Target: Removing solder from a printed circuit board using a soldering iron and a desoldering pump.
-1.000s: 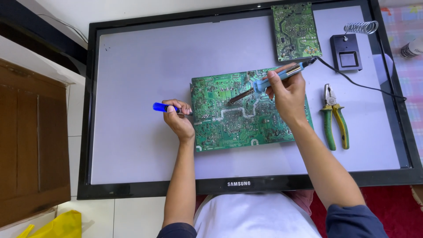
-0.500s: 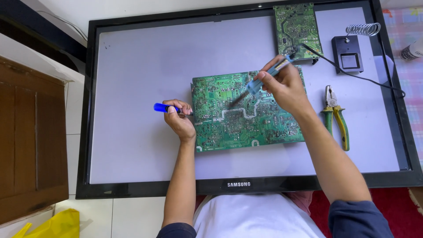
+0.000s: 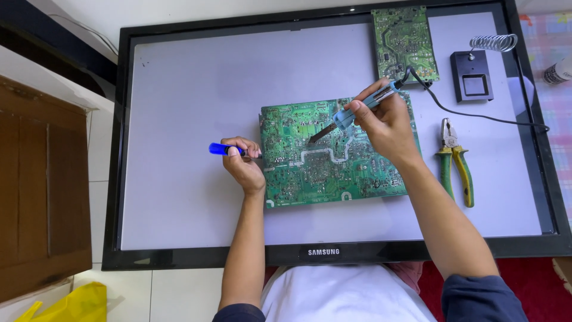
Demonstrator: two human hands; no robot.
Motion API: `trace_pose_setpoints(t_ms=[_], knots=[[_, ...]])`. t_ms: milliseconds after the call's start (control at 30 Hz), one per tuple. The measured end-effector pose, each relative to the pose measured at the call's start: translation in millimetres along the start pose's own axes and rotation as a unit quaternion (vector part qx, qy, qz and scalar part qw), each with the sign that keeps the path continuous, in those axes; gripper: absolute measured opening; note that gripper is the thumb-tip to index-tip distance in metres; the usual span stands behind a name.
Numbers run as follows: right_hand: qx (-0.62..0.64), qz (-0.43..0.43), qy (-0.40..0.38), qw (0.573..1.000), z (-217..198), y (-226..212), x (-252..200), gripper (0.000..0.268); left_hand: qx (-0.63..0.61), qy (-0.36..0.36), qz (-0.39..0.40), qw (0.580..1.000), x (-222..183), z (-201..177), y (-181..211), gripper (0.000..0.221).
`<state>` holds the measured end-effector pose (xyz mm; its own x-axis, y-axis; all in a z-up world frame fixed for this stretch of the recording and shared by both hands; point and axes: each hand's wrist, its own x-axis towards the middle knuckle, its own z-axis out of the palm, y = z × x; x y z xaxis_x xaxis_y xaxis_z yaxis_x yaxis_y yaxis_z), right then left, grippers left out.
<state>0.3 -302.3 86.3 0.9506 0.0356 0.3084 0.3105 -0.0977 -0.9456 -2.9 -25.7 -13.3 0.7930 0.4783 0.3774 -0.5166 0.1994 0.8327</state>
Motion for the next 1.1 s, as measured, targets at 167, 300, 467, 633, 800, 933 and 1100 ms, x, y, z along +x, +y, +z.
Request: trace_pose_setpoints(t_ms=[167,300,467,633,800,933,1100], knots=[[0.003,-0.003,-0.006,1.000,4.4,-10.4,3.3,0.013,-0.002,-0.002,0.006,1.000,0.3,0.2,-1.6,0.028],[-0.001,0.013,-0.033,0.999,1.6,-15.3,2.4,0.015,-0.007,-0.002,0.007,1.000,-0.3,-2.1,-5.8,0.028],[-0.007,0.035,-0.125,0.992,-7.6,-45.9,19.4,0.010,-0.008,0.000,0.003,1.000,-1.1,-2.9,-7.6,0.029],[0.015,0.058,-0.154,0.986,-17.7,-28.3,34.2,0.009,-0.004,0.004,0.001,1.000,-0.3,-3.0,-7.9,0.029],[0.044,0.068,-0.154,0.985,-24.0,-12.4,50.4,0.016,-0.029,0.014,-0.008,0.999,1.0,-2.9,-8.9,0.029],[0.043,0.071,-0.172,0.982,-22.7,-18.2,59.7,0.016,-0.029,0.020,-0.005,0.999,-0.2,-2.5,-10.1,0.029],[0.014,0.108,-0.196,0.975,-12.1,-38.7,71.5,0.012,-0.036,0.030,-0.005,0.999,1.2,-0.4,-11.7,0.032]])
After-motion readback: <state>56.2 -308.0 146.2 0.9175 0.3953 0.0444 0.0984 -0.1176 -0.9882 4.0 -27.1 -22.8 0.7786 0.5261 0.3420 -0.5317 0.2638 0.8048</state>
